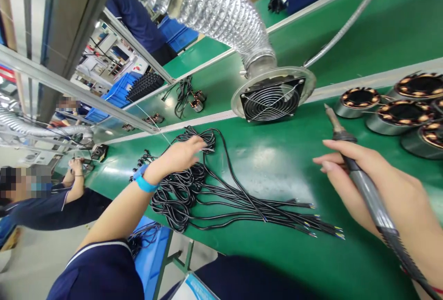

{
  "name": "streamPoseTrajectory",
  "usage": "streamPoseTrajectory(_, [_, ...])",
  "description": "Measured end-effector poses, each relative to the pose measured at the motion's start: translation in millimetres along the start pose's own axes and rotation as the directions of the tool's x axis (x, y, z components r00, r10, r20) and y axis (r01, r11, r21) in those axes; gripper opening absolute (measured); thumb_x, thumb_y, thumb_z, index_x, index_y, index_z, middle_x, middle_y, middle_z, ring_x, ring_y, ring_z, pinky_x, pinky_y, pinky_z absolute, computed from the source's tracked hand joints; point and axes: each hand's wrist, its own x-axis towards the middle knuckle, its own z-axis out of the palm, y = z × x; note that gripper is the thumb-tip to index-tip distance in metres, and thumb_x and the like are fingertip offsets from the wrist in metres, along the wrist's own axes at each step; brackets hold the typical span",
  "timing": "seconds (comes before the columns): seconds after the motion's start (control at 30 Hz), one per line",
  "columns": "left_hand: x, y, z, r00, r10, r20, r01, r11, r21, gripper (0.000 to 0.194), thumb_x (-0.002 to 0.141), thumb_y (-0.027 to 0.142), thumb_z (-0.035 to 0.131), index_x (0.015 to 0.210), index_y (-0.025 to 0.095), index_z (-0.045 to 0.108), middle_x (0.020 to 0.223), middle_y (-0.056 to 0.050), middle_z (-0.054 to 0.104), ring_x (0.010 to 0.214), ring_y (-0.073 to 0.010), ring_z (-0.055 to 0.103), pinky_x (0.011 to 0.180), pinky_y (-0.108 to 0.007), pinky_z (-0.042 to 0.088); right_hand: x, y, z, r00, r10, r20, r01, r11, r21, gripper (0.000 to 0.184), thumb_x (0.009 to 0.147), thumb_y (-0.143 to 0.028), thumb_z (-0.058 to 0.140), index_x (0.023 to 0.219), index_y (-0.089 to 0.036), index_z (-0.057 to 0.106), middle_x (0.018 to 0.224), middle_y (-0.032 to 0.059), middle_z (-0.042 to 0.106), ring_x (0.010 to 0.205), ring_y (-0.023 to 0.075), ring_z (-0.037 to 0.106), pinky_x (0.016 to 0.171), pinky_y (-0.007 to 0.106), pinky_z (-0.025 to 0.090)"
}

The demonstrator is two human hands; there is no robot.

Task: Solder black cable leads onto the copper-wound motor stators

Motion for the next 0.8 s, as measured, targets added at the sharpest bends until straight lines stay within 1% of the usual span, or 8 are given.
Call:
streamPoseTrajectory(0.07, [-0.1,22.4,6.3,0.983,0.18,0.034,-0.179,0.983,-0.027,0.045,0.093,0.018,0.05,0.138,0.019,0.047,0.147,-0.012,0.05,0.097,-0.0206,0.071,0.076,-0.032,0.058,1.0,-4.9,-3.2,1.0,-0.031,0.0,0.031,1.0,-0.001,0.044,0.095,-0.058,0.046,0.127,-0.032,0.061,0.093,0.0019,0.076,0.085,0.0233,0.074,0.081,0.037,0.056])
streamPoseTrajectory(0.17, [-0.5,46.9,17.6,0.964,0.261,0.048,-0.262,0.965,0.011,0.031,0.094,0.012,0.044,0.124,0.015,0.053,0.128,-0.014,0.058,0.084,-0.0195,0.07,0.067,-0.032,0.056,1.9,-13.9,-7.9,0.995,-0.096,-0.002,0.096,0.994,-0.043,0.039,0.096,-0.053,0.047,0.127,-0.034,0.06,0.093,-0.0004,0.077,0.084,0.0217,0.074,0.074,0.033,0.058])
streamPoseTrajectory(0.27, [2.0,56.8,26.5,0.938,0.347,0.015,-0.347,0.938,-0.002,0.019,0.098,0.016,0.044,0.111,0.016,0.058,0.115,-0.012,0.062,0.085,-0.019,0.068,0.07,-0.031,0.055,3.9,-23.2,-12.1,0.99,-0.142,0.008,0.142,0.99,-0.025,0.034,0.096,-0.048,0.048,0.125,-0.034,0.06,0.091,-0.0022,0.077,0.079,0.0202,0.075,0.069,0.03,0.059])
streamPoseTrajectory(0.37, [5.8,58.8,27.9,0.902,0.432,-0.001,-0.43,0.899,-0.085,0.019,0.101,0.024,0.045,0.102,0.018,0.062,0.109,-0.008,0.066,0.088,-0.0182,0.068,0.074,-0.029,0.054,6.3,-29.5,-15.4,0.983,-0.185,0.007,0.185,0.983,-0.001,0.029,0.097,-0.042,0.05,0.122,-0.032,0.06,0.09,-0.0028,0.077,0.077,0.0184,0.075,0.07,0.027,0.06])
streamPoseTrajectory(0.43, [8.4,58.8,25.3,0.892,0.451,-0.012,-0.445,0.875,-0.19,0.019,0.101,0.022,0.046,0.101,0.018,0.064,0.105,-0.006,0.068,0.091,-0.0175,0.068,0.076,-0.027,0.052,7.4,-30.7,-16.5,0.978,-0.208,-0.002,0.208,0.978,0.006,0.027,0.098,-0.039,0.05,0.12,-0.03,0.06,0.088,-0.0026,0.077,0.077,0.0175,0.075,0.072,0.025,0.06])
streamPoseTrajectory(0.53, [11.7,56.5,21.1,0.894,0.439,-0.089,-0.436,0.806,-0.401,0.017,0.098,0.019,0.05,0.103,0.018,0.066,0.103,-0.005,0.07,0.094,-0.0159,0.067,0.082,-0.025,0.05,7.8,-29.7,-16.2,0.974,-0.225,-0.014,0.225,0.974,-0.007,0.026,0.099,-0.037,0.048,0.12,-0.027,0.06,0.086,-0.0021,0.077,0.075,0.016,0.075,0.071,0.023,0.059])
streamPoseTrajectory(0.63, [13.2,50.2,20.8,0.893,0.419,-0.166,-0.432,0.694,-0.576,0.015,0.096,0.018,0.051,0.097,0.016,0.067,0.096,-0.006,0.068,0.089,-0.015,0.064,0.082,-0.025,0.049,7.8,-28.3,-14.9,0.972,-0.234,-0.029,0.234,0.972,-0.018,0.026,0.099,-0.035,0.048,0.119,-0.025,0.06,0.086,-0.0018,0.077,0.074,0.0149,0.075,0.071,0.021,0.059])
streamPoseTrajectory(0.8, [11.6,34.9,26.9,0.87,0.46,-0.178,-0.411,0.475,-0.778,0.015,0.094,0.024,0.056,0.088,0.014,0.066,0.087,-0.007,0.064,0.077,-0.0138,0.056,0.071,-0.025,0.047,7.7,-25.9,-14.7,0.978,-0.207,-0.004,0.207,0.978,-0.003,0.027,0.099,-0.038,0.048,0.118,-0.027,0.062,0.087,-0.0022,0.077,0.07,0.0168,0.075,0.066,0.026,0.06])
